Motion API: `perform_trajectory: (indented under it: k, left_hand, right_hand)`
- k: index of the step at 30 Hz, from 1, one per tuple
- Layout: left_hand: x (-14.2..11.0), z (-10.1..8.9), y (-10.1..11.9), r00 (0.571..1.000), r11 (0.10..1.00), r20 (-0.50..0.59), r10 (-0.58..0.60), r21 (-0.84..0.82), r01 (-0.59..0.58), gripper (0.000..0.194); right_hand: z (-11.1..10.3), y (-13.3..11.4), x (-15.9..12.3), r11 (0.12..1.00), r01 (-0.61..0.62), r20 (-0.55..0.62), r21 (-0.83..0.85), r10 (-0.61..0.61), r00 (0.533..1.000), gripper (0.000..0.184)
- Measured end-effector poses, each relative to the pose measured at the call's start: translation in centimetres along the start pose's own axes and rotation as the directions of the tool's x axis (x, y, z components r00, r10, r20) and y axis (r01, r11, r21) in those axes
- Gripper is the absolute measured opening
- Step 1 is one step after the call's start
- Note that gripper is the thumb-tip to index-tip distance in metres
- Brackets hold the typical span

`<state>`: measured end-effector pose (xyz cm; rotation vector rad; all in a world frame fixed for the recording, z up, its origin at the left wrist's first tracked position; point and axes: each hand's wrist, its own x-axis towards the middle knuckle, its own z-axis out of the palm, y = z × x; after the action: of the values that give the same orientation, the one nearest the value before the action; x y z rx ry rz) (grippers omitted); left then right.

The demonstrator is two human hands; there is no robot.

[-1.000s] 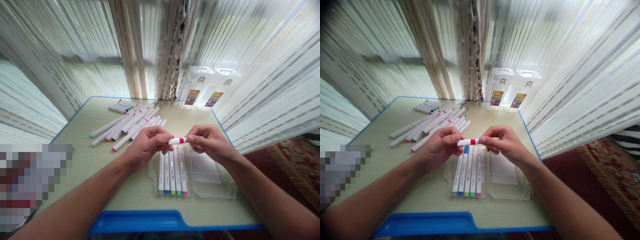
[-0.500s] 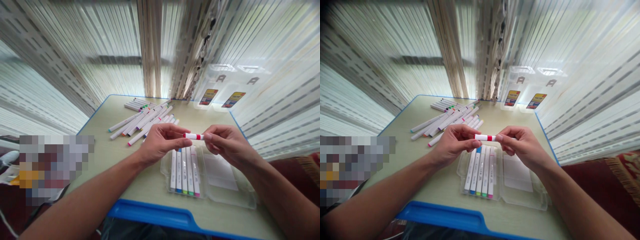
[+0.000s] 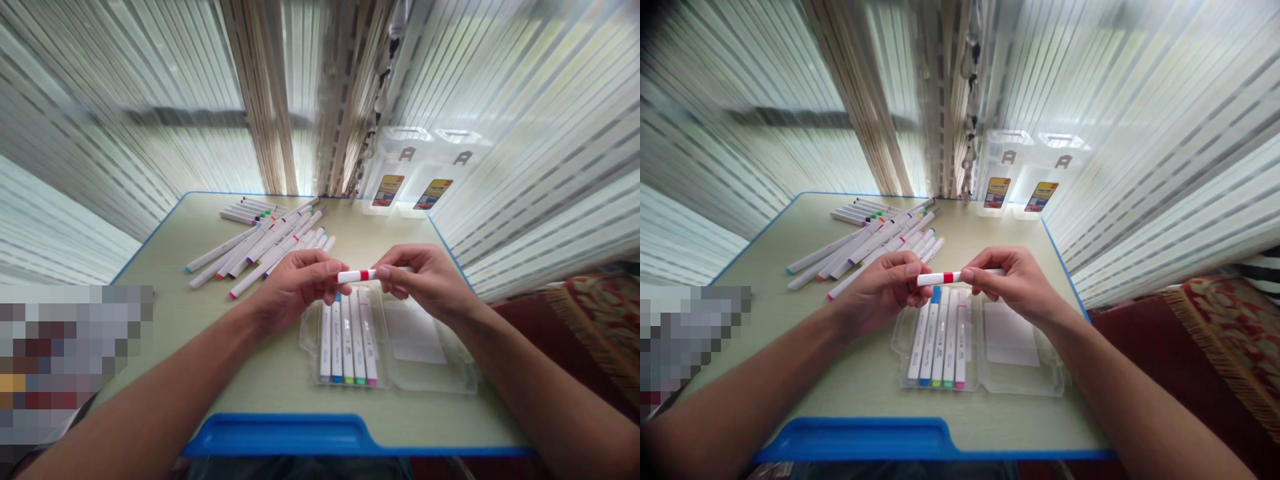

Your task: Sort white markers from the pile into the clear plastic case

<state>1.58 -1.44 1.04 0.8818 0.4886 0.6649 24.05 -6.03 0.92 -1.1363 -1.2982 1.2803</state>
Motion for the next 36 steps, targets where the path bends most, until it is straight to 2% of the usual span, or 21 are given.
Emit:
perform_trajectory:
  k: [3, 11, 18, 22, 30, 36]
  left_hand:
    - [0.0, 0.0, 0.0, 1.000, 1.000, -0.006, 0.008, 0.020, -0.008, 0.021]
    - [0.1, -0.5, -0.3, 0.992, 0.983, 0.018, 0.124, 0.136, -0.125, 0.012]
    - [0.0, -0.4, -0.2, 0.979, 0.938, -0.048, 0.197, 0.299, -0.174, 0.011]
    - [0.2, -0.3, -0.1, 0.974, 0.932, -0.081, 0.213, 0.316, -0.177, 0.008]
    - [0.2, -0.7, 0.1, 0.984, 0.957, -0.016, 0.175, 0.236, -0.166, 0.014]
    - [0.1, -1.0, 0.0, 0.960, 0.886, 0.007, 0.280, 0.384, -0.261, 0.009]
  right_hand:
    - [0.1, -0.2, -0.1, 0.999, -0.006, -0.003, -0.034, 0.006, 1.000, 0.022]
    - [0.2, -0.4, -0.1, 0.999, -0.030, -0.024, -0.025, 0.029, 0.999, 0.025]
    - [0.4, -0.5, -0.1, 0.996, -0.039, -0.098, -0.083, 0.031, 0.995, 0.028]
    - [0.6, -0.7, -0.2, 0.992, -0.037, -0.122, -0.122, 0.022, 0.992, 0.029]
    - [0.5, -0.8, -0.1, 0.997, -0.037, -0.091, -0.069, 0.031, 0.995, 0.029]
    - [0.3, -0.4, 0.1, 0.997, -0.036, -0.089, -0.067, 0.030, 0.996, 0.024]
